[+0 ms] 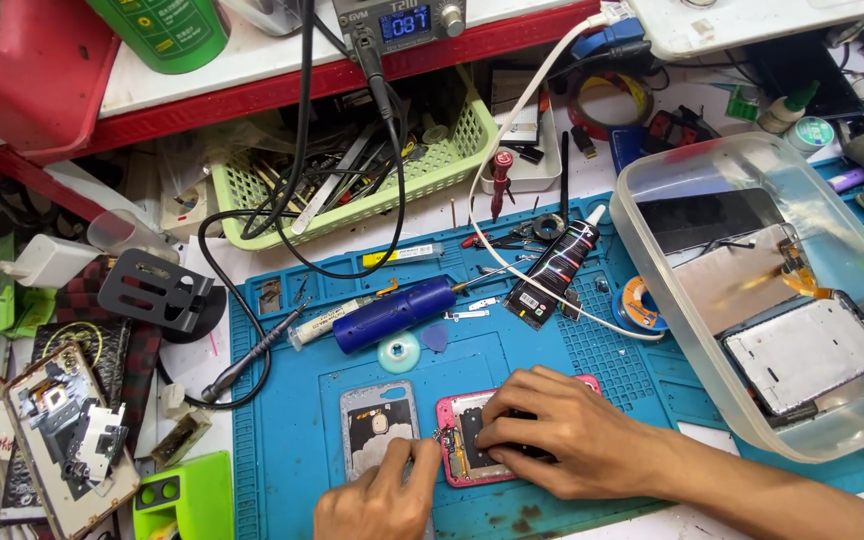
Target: The person works on a disassembled pink smartphone placed on a blue cutting mat. Using a small metal tool, they carefully pry and lift a black internal component from the phone's frame. The workspace is cluttered with various tools, including a soldering iron and glue, and other electronic parts.
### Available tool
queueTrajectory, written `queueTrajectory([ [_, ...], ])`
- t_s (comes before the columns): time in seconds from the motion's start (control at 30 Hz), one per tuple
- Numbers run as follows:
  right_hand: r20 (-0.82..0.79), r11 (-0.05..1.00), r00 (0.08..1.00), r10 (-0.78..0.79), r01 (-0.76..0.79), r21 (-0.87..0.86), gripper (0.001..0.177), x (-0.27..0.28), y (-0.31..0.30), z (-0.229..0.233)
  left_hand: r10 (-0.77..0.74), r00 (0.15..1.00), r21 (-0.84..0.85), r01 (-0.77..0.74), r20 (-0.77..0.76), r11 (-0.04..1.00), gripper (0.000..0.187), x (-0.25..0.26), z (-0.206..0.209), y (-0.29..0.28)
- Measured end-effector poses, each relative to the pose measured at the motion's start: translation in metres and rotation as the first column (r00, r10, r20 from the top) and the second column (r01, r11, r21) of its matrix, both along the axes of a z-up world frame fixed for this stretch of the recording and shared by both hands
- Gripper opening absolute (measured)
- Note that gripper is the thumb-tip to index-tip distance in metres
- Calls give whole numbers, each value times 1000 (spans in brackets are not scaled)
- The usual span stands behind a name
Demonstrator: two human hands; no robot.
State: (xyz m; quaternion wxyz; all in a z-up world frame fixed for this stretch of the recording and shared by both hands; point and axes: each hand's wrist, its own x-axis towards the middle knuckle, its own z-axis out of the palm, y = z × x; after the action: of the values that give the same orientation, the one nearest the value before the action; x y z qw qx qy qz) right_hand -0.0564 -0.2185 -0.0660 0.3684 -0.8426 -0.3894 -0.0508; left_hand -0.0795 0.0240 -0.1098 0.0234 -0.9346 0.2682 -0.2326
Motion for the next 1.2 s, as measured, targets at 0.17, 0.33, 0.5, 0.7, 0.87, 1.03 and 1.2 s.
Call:
queueTrajectory([
  [0.17, -19, 1000, 1000, 4, -4, 11, 5, 1, 2, 2, 25, 1000, -3, -25, -5, 1000, 30, -3, 2, -6],
  [0.33, -8, 1000, 1000, 10, -10, 16, 4, 2, 2, 2, 164, 973, -3, -166, -165, 986, 41, -10, -15, -2],
  [0.5, -15, 1000, 1000, 11, -11, -5, 6, 1, 1, 1, 184, 911, 19, -191, -369, 981, 37, -3, -20, 6],
  [0.7, -22, 1000, 1000, 13, -14, -17, 7, 1, 0, 1, 112, 826, -16, -144, -552, 989, 32, 9, -8, 16],
  [0.87, -15, 1000, 1000, 15, -15, -13, 7, 0, 0, 0, 107, 909, -116, -167, -404, 979, 20, 20, 36, 17],
  [1.03, 25, 998, 998, 51, -50, -39, 14, 0, -3, -1, -27, 929, -150, -31, -368, 988, 18, 30, 50, 25],
  [1.2, 87, 995, 994, 59, -52, -83, 30, 4, -7, 4, -130, 914, -146, 79, -385, 986, 20, 33, 48, 33],
])
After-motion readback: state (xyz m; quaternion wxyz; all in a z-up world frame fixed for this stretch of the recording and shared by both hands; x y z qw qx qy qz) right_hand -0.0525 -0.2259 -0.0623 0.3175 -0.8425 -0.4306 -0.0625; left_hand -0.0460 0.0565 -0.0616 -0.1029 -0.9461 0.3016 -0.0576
